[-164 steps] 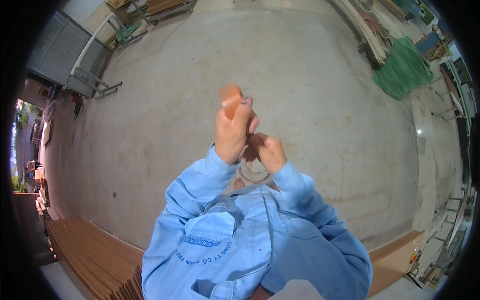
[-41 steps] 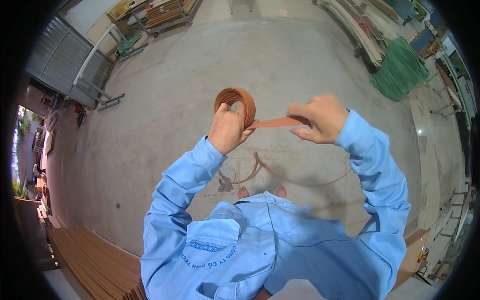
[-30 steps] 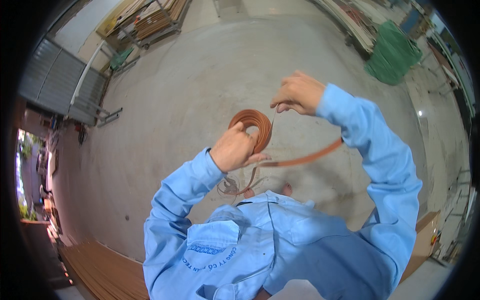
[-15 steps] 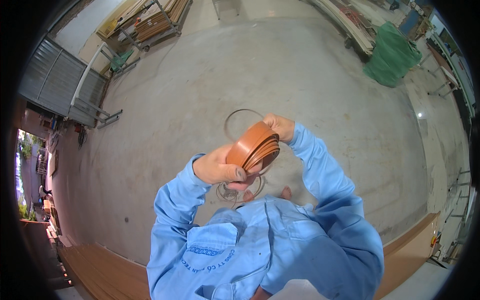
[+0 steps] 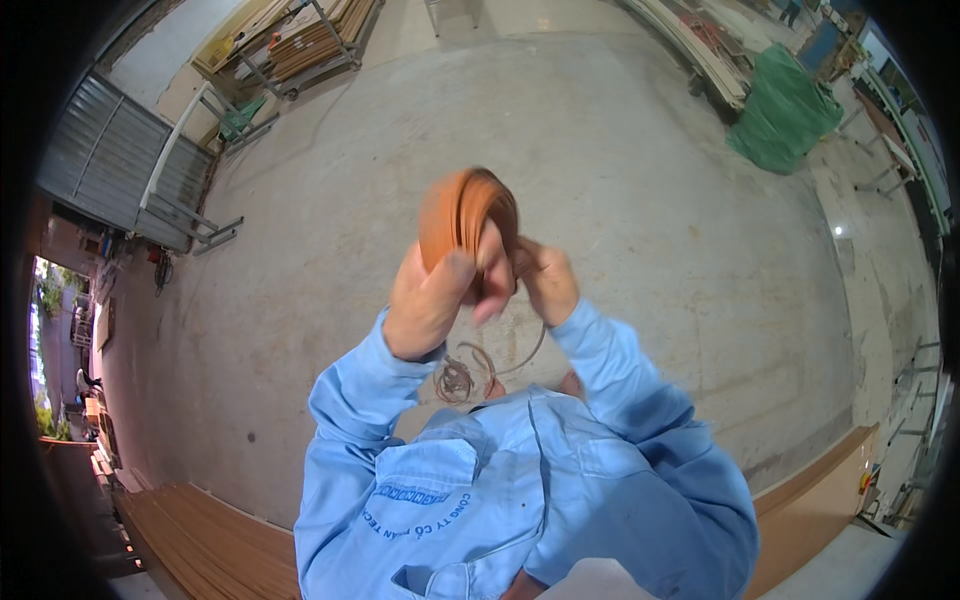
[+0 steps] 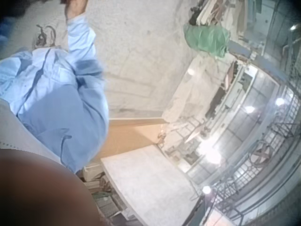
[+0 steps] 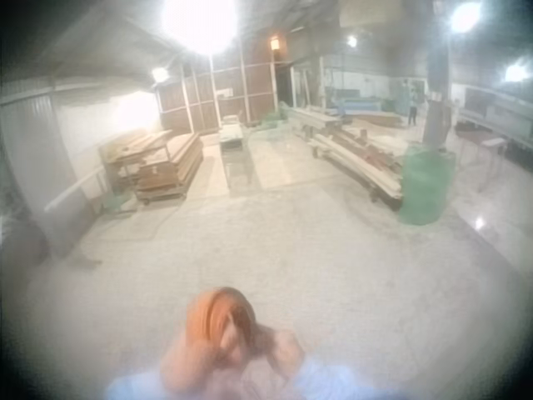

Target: The person coils a long orange flexible strip into a compact roll by hand, then walks to a workbench and wraps the roll with masking tape. The person handles the strip and tape directly without tools.

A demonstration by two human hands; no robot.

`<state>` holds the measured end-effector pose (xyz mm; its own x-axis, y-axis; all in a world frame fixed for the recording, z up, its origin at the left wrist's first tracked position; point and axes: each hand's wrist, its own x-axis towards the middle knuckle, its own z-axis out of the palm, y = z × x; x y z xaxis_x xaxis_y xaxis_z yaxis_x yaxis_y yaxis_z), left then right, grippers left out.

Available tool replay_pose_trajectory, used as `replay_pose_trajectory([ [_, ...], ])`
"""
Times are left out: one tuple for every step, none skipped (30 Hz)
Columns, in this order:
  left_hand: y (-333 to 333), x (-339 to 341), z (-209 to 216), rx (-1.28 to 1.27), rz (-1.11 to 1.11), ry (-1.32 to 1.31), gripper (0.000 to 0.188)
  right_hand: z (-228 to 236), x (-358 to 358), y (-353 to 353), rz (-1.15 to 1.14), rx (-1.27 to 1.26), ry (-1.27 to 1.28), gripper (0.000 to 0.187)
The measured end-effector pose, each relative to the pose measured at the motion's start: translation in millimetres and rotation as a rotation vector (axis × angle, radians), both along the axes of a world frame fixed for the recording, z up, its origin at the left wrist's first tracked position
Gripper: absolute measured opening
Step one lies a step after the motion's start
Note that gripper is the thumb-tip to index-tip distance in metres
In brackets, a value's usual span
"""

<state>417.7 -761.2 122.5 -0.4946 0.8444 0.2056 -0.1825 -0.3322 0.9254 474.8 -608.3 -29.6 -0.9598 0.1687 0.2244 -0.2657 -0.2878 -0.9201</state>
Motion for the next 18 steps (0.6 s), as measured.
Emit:
replay_pose_trajectory([
  [11.9, -1.8, -3.3, 0.039, 0.153, 0.028, 0.046, -0.2, 2.6, -11.1, -0.017, -0.026, -0.005, 0.044],
  [23.3, -7.1, -8.5, 0.038, 0.296, 0.182, 0.048, 1.4, 8.4, -18.5, 0.019, -0.016, -0.055, 0.042],
  [34.9, -18.6, -14.2, 0.035, 0.442, 0.337, 0.050, 5.8, 15.3, -25.0, 0.059, -0.005, -0.105, 0.040],
  [44.0, -32.9, -21.7, 0.030, 0.591, 0.491, 0.052, 12.9, 22.3, -27.8, 0.102, 0.008, -0.155, 0.038],
  [43.0, -50.6, -29.1, -0.049, 0.669, 0.820, 0.056, 22.2, 30.1, -24.0, 0.123, 0.025, -0.216, 0.032],
  [36.7, -69.8, -37.0, -0.138, 0.733, 1.149, 0.060, 33.9, 37.0, -16.8, 0.124, 0.111, -0.291, 0.029],
  [32.3, -79.3, -49.0, -0.231, 0.777, 1.481, 0.064, 47.3, 46.7, -4.1, 0.121, 0.196, -0.363, 0.025],
  [28.6, -83.5, -62.3, -0.257, 0.695, 1.496, 0.068, 61.5, 54.1, 7.8, 0.111, 0.277, -0.436, 0.022],
  [23.4, -85.3, -74.1, -0.278, 0.607, 1.509, 0.072, 75.5, 58.3, 15.6, 0.033, 0.441, -0.298, 0.020],
  [19.8, -85.1, -84.7, -0.292, 0.515, 1.522, 0.076, 87.7, 61.7, 25.1, -0.052, 0.604, -0.157, 0.019],
  [14.5, -85.9, -90.4, -0.357, 0.408, 1.498, 0.074, 100.0, 63.8, 33.9, -0.139, 0.766, -0.019, 0.019],
  [11.5, -83.3, -94.6, -0.380, 0.382, 1.445, 0.073, 111.0, 63.7, 43.0, -0.142, 0.869, 0.007, 0.020],
  [8.6, -79.5, -95.7, -0.400, 0.321, 1.410, 0.072, 121.4, 61.8, 52.2, -0.141, 0.973, 0.030, 0.021],
  [7.6, -75.0, -94.5, -0.417, 0.264, 1.376, 0.072, 131.2, 57.7, 61.7, -0.138, 1.080, 0.058, 0.023],
  [6.8, -66.6, -92.4, -0.431, 0.244, 1.409, 0.070, 140.8, 53.1, 71.8, -0.136, 1.236, 0.089, 0.022],
  [5.8, -58.0, -88.2, -0.443, 0.224, 1.445, 0.068, 150.2, 46.8, 83.6, -0.134, 1.393, 0.122, 0.022],
  [4.7, -48.0, -84.0, -0.438, 0.220, 1.494, 0.066, 157.2, 38.2, 95.6, -0.133, 1.552, 0.155, 0.021],
  [5.1, -37.3, -79.7, -0.412, 0.165, 1.442, 0.064, 162.9, 25.1, 110.5, -0.053, 1.502, 0.110, 0.022],
])
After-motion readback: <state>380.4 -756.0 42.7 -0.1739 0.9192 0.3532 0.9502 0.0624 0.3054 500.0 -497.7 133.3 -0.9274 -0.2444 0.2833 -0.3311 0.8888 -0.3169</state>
